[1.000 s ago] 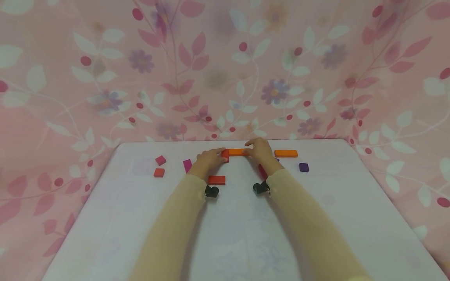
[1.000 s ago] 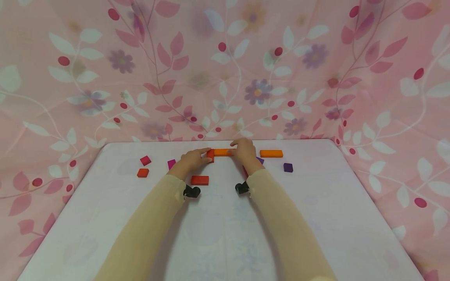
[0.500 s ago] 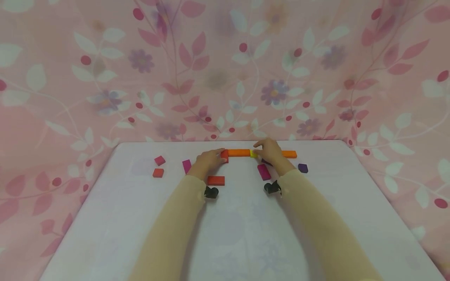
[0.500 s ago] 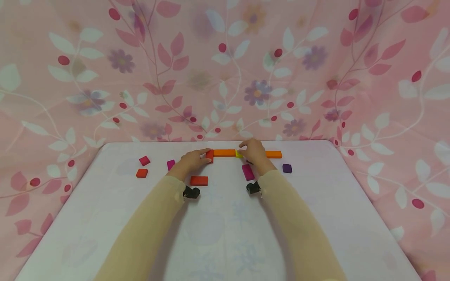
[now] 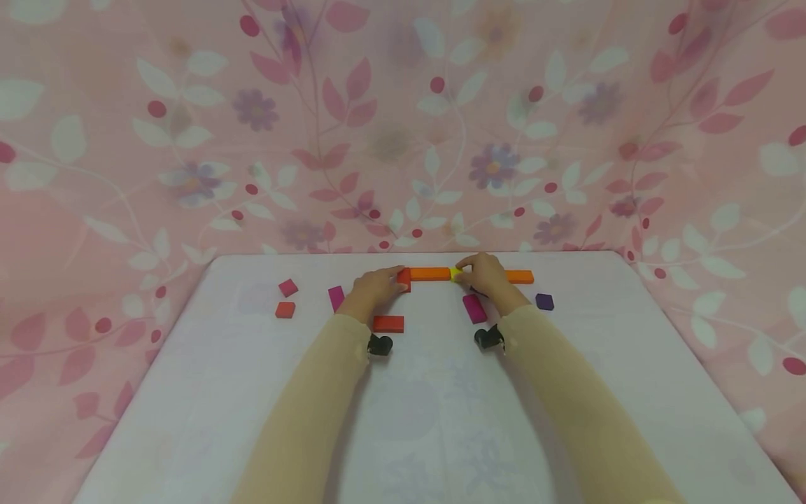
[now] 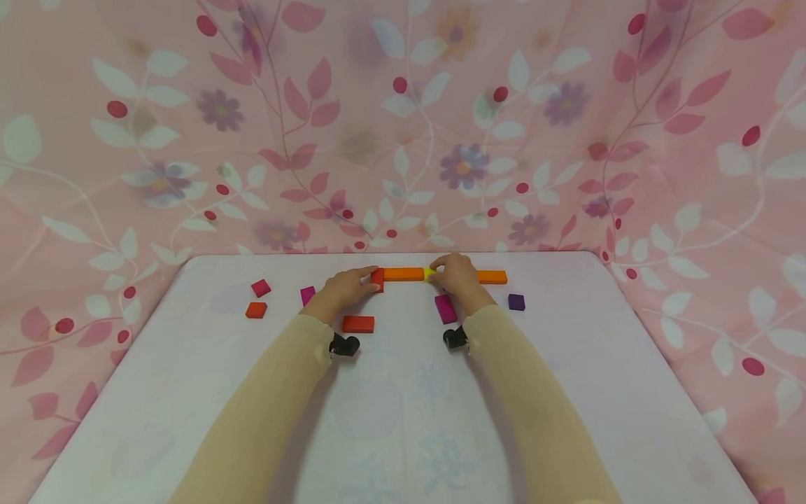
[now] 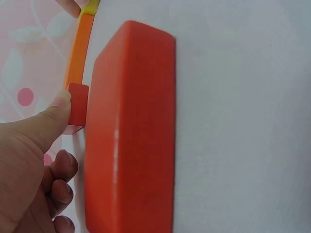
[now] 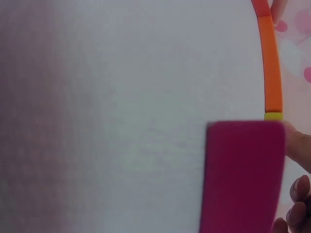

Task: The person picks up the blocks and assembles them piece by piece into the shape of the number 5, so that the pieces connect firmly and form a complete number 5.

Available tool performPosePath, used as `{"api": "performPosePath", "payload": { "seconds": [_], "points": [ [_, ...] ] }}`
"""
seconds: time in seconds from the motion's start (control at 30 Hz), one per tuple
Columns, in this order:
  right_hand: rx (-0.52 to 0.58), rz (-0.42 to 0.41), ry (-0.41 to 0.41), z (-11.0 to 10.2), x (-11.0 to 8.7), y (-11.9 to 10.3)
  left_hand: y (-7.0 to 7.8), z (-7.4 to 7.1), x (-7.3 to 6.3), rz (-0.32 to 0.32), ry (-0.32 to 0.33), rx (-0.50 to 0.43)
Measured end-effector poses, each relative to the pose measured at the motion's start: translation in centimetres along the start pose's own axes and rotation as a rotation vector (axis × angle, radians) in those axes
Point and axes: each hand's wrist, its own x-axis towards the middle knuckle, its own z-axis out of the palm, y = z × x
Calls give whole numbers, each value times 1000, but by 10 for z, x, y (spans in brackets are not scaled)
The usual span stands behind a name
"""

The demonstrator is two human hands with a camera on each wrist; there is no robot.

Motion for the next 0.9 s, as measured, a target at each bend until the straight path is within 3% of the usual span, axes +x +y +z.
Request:
{"api": "performPosePath", "payload": {
  "seconds": [0.9],
  "points": [
    [25, 23, -4, 3, 4, 0, 0, 1, 8, 6, -21, 40]
  ]
}}
